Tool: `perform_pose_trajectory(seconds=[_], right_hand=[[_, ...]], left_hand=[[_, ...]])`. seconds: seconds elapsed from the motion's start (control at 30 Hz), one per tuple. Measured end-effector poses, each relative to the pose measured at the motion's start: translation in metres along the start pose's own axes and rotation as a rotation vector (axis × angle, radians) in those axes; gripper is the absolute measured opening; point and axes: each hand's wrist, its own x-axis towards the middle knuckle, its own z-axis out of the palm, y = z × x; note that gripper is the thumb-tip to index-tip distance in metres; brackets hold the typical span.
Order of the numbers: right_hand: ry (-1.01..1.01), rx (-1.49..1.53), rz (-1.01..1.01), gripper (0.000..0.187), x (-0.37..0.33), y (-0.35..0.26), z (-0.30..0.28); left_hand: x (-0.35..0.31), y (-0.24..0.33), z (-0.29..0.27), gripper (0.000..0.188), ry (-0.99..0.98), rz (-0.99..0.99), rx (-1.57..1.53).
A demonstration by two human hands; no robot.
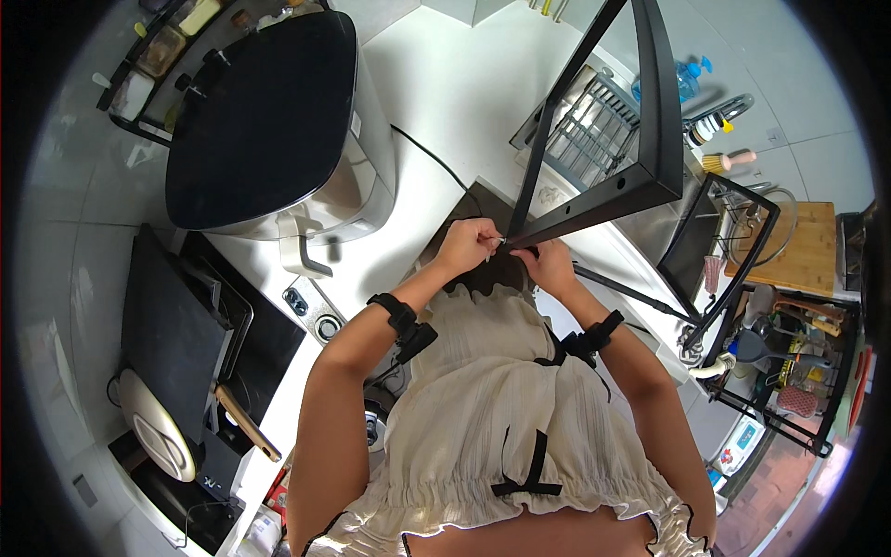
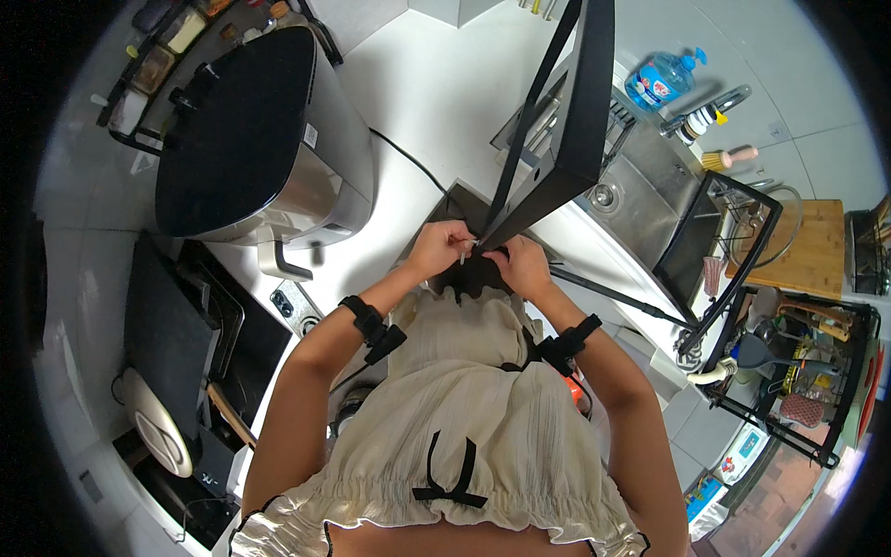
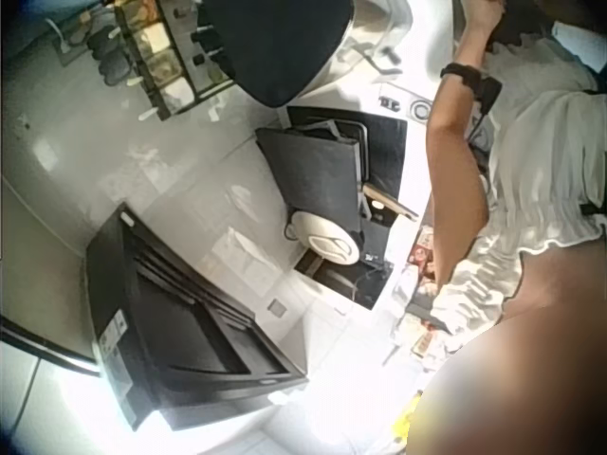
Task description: Assembling a black metal dish drying rack frame over a kitchen sink.
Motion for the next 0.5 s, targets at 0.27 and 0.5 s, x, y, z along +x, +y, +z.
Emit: perform_pose_trajectory(seconds=[0.27, 0.5], right_hand=[[0.003, -0.003, -0.015, 0.025, 0.002, -0.003, -0.002], [0.018, 0.005, -0.03, 0.026, 0.0, 0.003, 0.001]], left_hand=[[0.014, 0.01, -0.012, 0.006, -0.202, -0.187, -0.01], [0.03, 0.018, -0.017, 0.006, -0.317, -0.438, -0.063]])
